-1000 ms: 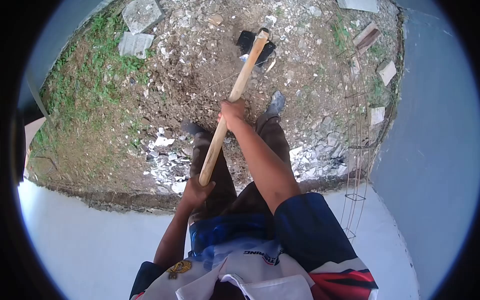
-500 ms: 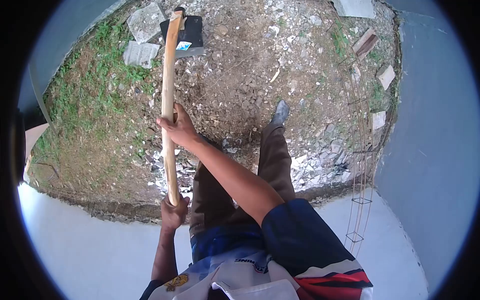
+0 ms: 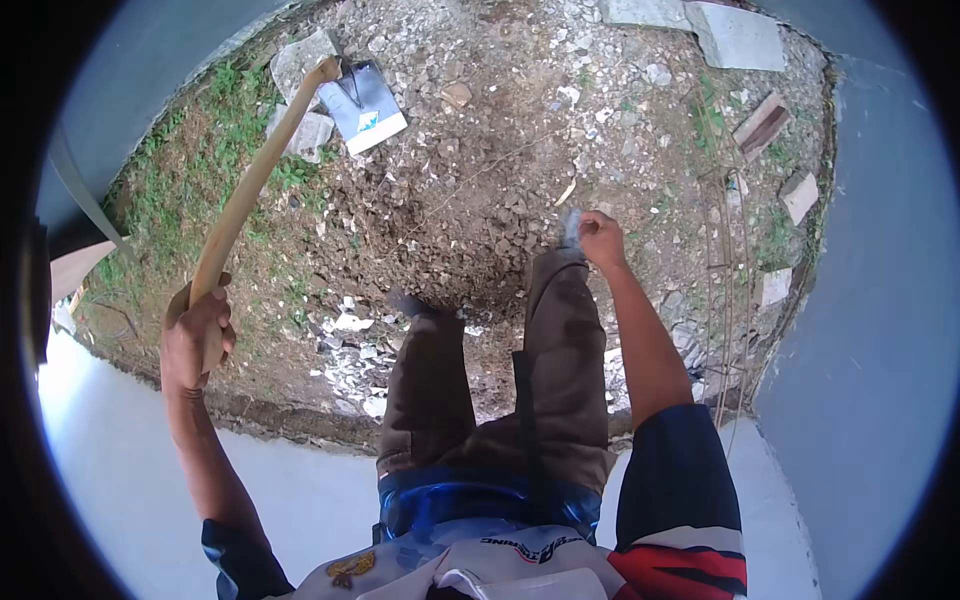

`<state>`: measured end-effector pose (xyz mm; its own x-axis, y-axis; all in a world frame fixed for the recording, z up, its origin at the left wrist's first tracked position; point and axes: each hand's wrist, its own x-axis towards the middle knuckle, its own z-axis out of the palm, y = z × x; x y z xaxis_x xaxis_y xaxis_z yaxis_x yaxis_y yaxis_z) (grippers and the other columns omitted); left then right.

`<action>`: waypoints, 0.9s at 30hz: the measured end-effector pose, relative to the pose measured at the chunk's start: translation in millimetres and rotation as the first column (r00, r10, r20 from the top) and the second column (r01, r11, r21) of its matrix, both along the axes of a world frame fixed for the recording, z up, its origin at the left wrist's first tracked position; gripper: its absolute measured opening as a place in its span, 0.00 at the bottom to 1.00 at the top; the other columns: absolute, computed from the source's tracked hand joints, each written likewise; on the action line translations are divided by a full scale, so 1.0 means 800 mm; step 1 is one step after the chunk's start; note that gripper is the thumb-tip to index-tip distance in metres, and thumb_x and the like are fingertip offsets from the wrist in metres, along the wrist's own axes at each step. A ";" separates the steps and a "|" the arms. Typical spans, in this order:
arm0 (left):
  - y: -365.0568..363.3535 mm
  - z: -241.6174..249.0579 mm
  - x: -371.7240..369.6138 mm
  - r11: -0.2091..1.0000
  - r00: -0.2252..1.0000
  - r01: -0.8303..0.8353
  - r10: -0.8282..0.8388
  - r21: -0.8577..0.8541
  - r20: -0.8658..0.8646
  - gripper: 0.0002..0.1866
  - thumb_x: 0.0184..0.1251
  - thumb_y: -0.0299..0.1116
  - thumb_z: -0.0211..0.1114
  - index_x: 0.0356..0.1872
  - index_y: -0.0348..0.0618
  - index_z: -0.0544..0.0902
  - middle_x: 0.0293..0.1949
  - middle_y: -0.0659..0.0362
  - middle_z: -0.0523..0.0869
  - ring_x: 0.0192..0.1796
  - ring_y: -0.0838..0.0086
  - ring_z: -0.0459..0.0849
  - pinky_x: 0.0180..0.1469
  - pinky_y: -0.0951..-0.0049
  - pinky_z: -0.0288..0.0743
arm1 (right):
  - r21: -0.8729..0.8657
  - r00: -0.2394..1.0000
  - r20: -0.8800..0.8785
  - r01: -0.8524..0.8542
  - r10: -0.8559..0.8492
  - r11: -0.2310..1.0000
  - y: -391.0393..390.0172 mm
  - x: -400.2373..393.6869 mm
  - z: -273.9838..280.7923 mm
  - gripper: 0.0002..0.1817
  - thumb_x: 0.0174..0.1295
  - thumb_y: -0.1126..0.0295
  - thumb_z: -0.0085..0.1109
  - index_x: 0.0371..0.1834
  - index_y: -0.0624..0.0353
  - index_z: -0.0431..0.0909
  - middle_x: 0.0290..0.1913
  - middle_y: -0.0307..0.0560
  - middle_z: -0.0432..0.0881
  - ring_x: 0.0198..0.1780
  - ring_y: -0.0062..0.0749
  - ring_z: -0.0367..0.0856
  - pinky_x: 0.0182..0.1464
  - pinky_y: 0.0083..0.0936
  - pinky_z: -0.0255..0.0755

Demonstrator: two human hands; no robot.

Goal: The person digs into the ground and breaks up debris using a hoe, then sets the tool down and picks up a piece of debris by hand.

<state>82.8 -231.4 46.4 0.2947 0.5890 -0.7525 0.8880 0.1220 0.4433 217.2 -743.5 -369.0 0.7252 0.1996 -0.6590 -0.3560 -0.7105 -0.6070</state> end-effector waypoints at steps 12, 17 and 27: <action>-0.012 0.000 0.036 0.996 0.961 -0.064 0.080 0.066 -0.265 0.22 0.59 0.27 0.58 0.55 0.28 0.77 0.24 0.59 0.76 0.17 0.73 0.78 0.20 0.75 0.71 | -0.632 0.378 0.152 -0.674 0.913 0.384 0.075 0.330 -0.279 0.46 0.48 0.85 0.57 0.76 0.55 0.58 0.74 0.55 0.63 0.76 0.49 0.59 0.76 0.45 0.53; -0.009 0.001 0.031 0.997 0.964 -0.055 0.067 0.053 -0.256 0.20 0.59 0.26 0.60 0.54 0.30 0.78 0.25 0.59 0.77 0.20 0.73 0.80 0.22 0.73 0.73 | -0.354 0.254 0.205 -0.881 0.945 0.313 -0.066 0.292 -0.439 0.17 0.55 0.72 0.56 0.48 0.61 0.78 0.49 0.56 0.80 0.59 0.49 0.75 0.62 0.41 0.69; 0.017 0.000 -0.008 0.998 0.997 -0.024 0.020 -0.057 -0.078 0.17 0.59 0.35 0.66 0.39 0.28 0.80 0.21 0.56 0.80 0.19 0.69 0.83 0.23 0.69 0.77 | -0.237 0.565 0.210 -0.762 0.798 0.602 0.033 0.178 0.010 0.09 0.68 0.69 0.52 0.40 0.62 0.80 0.35 0.64 0.83 0.40 0.64 0.81 0.41 0.51 0.72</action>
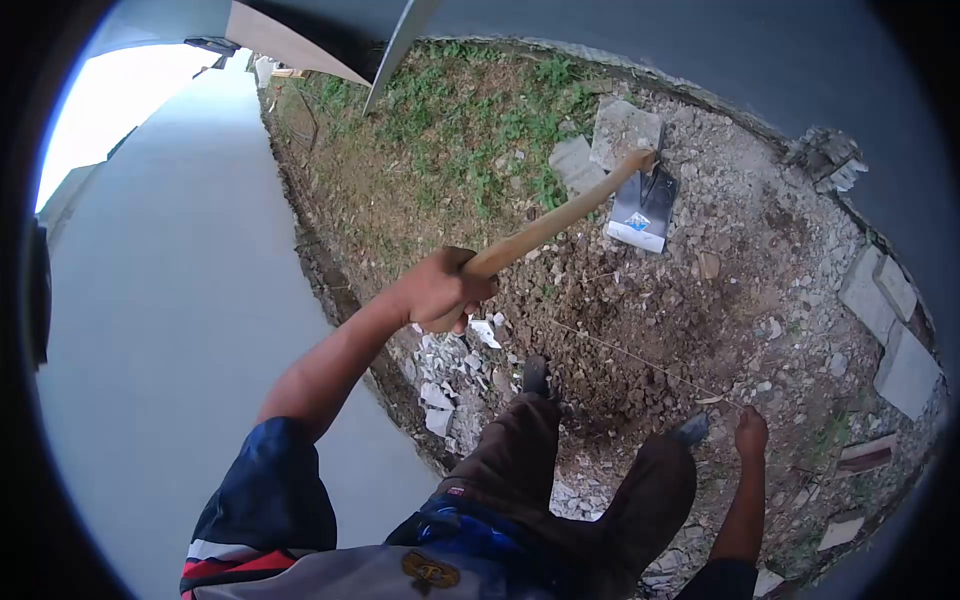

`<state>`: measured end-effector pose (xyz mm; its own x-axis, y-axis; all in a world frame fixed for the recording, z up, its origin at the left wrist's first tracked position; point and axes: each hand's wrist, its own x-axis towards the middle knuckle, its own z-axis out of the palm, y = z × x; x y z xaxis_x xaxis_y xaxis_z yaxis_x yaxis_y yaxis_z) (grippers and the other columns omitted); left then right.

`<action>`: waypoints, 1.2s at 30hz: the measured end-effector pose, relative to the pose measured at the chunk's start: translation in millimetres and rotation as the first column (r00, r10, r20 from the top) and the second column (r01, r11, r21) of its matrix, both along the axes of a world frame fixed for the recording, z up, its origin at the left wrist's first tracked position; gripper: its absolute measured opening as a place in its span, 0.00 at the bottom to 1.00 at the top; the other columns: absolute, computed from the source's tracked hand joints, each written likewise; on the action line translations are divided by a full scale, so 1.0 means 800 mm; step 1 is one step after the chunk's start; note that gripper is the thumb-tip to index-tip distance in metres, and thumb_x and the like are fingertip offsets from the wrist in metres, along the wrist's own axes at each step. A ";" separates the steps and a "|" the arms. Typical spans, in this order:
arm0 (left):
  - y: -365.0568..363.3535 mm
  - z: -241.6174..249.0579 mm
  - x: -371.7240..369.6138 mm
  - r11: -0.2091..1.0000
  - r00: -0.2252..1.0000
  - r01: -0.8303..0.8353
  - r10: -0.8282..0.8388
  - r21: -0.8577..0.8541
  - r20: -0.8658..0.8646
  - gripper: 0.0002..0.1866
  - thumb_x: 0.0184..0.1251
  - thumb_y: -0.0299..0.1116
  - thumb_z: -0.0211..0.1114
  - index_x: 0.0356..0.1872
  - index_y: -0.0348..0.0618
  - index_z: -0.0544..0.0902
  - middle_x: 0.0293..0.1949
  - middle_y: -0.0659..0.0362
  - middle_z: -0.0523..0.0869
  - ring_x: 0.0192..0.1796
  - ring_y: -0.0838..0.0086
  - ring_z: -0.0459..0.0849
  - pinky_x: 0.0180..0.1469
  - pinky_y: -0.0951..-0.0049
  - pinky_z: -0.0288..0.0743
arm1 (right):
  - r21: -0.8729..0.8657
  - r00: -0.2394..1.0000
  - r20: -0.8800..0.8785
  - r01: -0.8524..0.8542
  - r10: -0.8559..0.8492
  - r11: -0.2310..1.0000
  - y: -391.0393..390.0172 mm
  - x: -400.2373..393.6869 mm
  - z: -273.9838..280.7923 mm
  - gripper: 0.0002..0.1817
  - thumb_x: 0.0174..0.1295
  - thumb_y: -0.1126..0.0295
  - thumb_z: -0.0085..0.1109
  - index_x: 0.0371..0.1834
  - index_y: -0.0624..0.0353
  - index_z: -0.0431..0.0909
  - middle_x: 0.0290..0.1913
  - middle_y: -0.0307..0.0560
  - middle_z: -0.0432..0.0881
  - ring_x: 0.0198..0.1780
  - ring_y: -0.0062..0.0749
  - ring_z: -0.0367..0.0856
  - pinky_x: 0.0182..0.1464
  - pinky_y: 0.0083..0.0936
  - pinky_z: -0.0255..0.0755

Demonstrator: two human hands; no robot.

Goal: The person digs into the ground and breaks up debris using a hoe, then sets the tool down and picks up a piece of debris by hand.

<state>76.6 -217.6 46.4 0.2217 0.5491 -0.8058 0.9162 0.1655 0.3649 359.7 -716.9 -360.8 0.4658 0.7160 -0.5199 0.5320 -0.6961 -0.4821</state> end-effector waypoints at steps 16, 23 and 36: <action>0.083 -0.091 -0.082 0.992 0.943 0.127 -0.124 0.012 0.308 0.18 0.54 0.36 0.70 0.36 0.26 0.84 0.31 0.47 0.87 0.22 0.64 0.87 0.18 0.60 0.78 | 0.364 0.466 -0.582 0.882 -0.667 0.298 0.032 -0.391 0.689 0.16 0.72 0.57 0.58 0.39 0.61 0.78 0.13 0.29 0.60 0.14 0.14 0.54 0.19 0.20 0.50; 0.118 -0.087 -0.117 0.968 0.950 0.201 -0.156 -0.149 0.270 0.10 0.62 0.41 0.63 0.32 0.45 0.78 0.24 0.62 0.78 0.20 0.72 0.81 0.16 0.69 0.66 | 0.826 0.546 -0.426 0.560 -0.721 -0.064 -0.011 -0.545 0.934 0.15 0.77 0.61 0.48 0.43 0.63 0.73 0.13 0.28 0.53 0.14 0.14 0.46 0.19 0.20 0.44; 0.113 -0.084 -0.099 0.950 0.943 0.216 -0.144 -0.225 0.299 0.12 0.64 0.42 0.62 0.41 0.46 0.78 0.27 0.62 0.79 0.21 0.71 0.81 0.17 0.69 0.67 | 0.998 0.577 -0.022 0.066 -0.817 0.019 -0.107 -0.566 1.264 0.33 0.73 0.66 0.54 0.77 0.59 0.53 0.17 0.31 0.54 0.15 0.18 0.49 0.13 0.24 0.48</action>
<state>-2.5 -127.4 -21.1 0.5309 0.2667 -0.8044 0.8081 0.1266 0.5753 -92.7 -802.5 650.4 0.7391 -0.0670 0.6703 0.6535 -0.1698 -0.7376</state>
